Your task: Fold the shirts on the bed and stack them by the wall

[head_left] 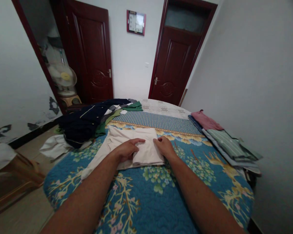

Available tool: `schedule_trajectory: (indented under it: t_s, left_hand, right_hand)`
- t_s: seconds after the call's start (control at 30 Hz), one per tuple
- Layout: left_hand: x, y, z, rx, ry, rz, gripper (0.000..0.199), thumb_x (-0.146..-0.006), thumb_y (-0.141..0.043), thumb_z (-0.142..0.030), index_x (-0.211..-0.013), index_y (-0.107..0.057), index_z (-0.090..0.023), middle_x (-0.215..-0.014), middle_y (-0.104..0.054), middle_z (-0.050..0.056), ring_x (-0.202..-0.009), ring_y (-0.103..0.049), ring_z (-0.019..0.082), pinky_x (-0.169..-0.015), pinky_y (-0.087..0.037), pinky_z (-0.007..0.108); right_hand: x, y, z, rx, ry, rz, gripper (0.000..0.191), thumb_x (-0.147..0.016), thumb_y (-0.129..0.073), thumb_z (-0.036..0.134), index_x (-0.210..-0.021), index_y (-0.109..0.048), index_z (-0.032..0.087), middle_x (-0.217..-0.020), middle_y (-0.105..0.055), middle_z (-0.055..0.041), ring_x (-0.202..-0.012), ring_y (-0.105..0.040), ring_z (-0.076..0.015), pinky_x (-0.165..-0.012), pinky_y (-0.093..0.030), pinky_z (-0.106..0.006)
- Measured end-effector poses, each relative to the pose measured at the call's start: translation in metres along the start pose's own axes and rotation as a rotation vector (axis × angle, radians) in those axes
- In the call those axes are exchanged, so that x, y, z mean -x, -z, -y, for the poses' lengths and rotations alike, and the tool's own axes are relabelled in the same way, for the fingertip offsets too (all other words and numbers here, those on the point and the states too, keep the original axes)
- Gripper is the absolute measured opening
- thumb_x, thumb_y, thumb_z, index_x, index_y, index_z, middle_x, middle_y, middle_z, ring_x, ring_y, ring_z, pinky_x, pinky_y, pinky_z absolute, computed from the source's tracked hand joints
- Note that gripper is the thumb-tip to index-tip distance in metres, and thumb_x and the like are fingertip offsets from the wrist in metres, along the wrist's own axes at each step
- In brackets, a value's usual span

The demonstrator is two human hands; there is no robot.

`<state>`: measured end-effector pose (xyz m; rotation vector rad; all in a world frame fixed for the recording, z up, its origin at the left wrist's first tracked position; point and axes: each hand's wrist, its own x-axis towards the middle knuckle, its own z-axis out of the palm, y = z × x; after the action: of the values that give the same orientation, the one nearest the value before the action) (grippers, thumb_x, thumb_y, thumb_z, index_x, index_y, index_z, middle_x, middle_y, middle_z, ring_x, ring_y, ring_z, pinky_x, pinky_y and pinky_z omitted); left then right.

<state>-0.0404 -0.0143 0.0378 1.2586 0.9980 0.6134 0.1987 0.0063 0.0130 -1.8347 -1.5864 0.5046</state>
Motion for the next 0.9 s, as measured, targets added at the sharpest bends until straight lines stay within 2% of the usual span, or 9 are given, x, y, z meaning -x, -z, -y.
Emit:
schedule_trajectory:
  t_s: [0.17,0.2,0.3,0.43,0.53,0.67,0.77,0.83,0.9]
  left_hand:
    - [0.002,0.0,-0.001,0.018,0.02,0.002,0.085,-0.061,-0.061,-0.012,-0.145,-0.06,-0.015,-0.072,-0.063,-0.004,-0.055,-0.049,0.011,-0.049,-0.029,0.021]
    - [0.002,0.0,0.0,0.001,0.012,0.004,0.083,-0.062,-0.062,-0.013,-0.145,-0.06,-0.015,-0.072,-0.062,-0.004,-0.055,-0.049,0.011,-0.05,-0.029,0.021]
    - [-0.001,-0.001,0.001,-0.094,-0.065,-0.018,0.075,-0.068,-0.064,-0.016,-0.143,-0.062,-0.015,-0.08,-0.066,-0.002,-0.061,-0.052,0.012,-0.054,-0.033,0.022]
    - [-0.006,-0.016,0.004,-0.343,-0.255,-0.175,0.064,-0.076,-0.063,-0.018,-0.14,-0.066,-0.015,-0.096,-0.072,0.004,-0.074,-0.06,0.016,-0.064,-0.043,0.024]
    - [-0.011,-0.033,0.009,-0.427,-0.324,-0.226,0.057,-0.082,-0.061,-0.02,-0.139,-0.067,-0.014,-0.099,-0.074,0.007,-0.08,-0.065,0.018,-0.07,-0.049,0.026]
    - [-0.013,-0.053,0.014,-0.494,-0.371,-0.158,0.046,-0.087,-0.06,-0.021,-0.131,-0.072,-0.015,-0.11,-0.077,0.009,-0.087,-0.07,0.02,-0.077,-0.053,0.028]
    - [-0.012,-0.061,0.016,-0.584,-0.417,-0.114,0.037,-0.09,-0.06,-0.023,-0.123,-0.076,-0.015,-0.112,-0.078,0.01,-0.094,-0.072,0.022,-0.085,-0.054,0.031]
    - [-0.012,-0.063,0.016,-0.652,-0.46,-0.145,0.033,-0.093,-0.06,-0.025,-0.12,-0.077,-0.015,-0.111,-0.078,0.011,-0.096,-0.072,0.023,-0.089,-0.055,0.033]
    - [-0.014,-0.065,0.013,-0.713,-0.532,-0.225,0.03,-0.095,-0.058,-0.025,-0.118,-0.076,-0.016,-0.11,-0.077,0.012,-0.098,-0.072,0.023,-0.094,-0.055,0.035]
  right_hand:
    - [-0.003,-0.007,-0.001,-0.327,-0.148,0.265,0.033,-0.09,-0.063,0.042,-0.098,-0.078,0.014,-0.092,-0.079,-0.0104,-0.08,-0.073,-0.024,-0.065,-0.048,-0.028]
    - [-0.003,-0.008,0.0,-0.334,-0.135,0.254,0.031,-0.089,-0.063,0.039,-0.099,-0.078,0.014,-0.093,-0.079,-0.0101,-0.081,-0.073,-0.0239,-0.066,-0.048,-0.028]
    - [-0.002,-0.005,0.004,-0.23,-0.031,0.105,0.03,-0.088,-0.061,0.034,-0.104,-0.077,0.014,-0.101,-0.079,-0.0097,-0.09,-0.071,-0.0236,-0.074,-0.05,-0.028]
    - [-0.003,0.016,0.0,-0.104,0.01,-0.014,0.033,-0.094,-0.055,0.037,-0.11,-0.075,0.017,-0.112,-0.078,-0.0104,-0.101,-0.069,-0.0236,-0.084,-0.05,-0.028]
    - [-0.005,0.038,-0.018,-0.053,-0.003,-0.059,0.033,-0.095,-0.054,0.038,-0.111,-0.074,0.017,-0.112,-0.078,-0.0108,-0.101,-0.069,-0.024,-0.086,-0.05,-0.029]
    - [-0.005,0.066,-0.059,0.02,-0.053,-0.022,0.034,-0.094,-0.055,0.035,-0.111,-0.075,0.014,-0.108,-0.078,-0.0121,-0.098,-0.071,-0.0252,-0.084,-0.051,-0.031]
    - [0.0,0.081,-0.084,0.134,-0.1,0.016,0.035,-0.095,-0.057,0.036,-0.112,-0.076,0.012,-0.107,-0.078,-0.0144,-0.098,-0.072,-0.0271,-0.086,-0.051,-0.033]
    - [0.006,0.087,-0.09,0.247,-0.115,-0.031,0.037,-0.096,-0.059,0.036,-0.12,-0.073,0.012,-0.111,-0.077,-0.0166,-0.102,-0.071,-0.0286,-0.09,-0.051,-0.035]
    - [0.013,0.089,-0.088,0.379,-0.081,-0.134,0.039,-0.097,-0.058,0.033,-0.129,-0.07,0.013,-0.119,-0.075,-0.0187,-0.109,-0.07,-0.0297,-0.097,-0.05,-0.038]
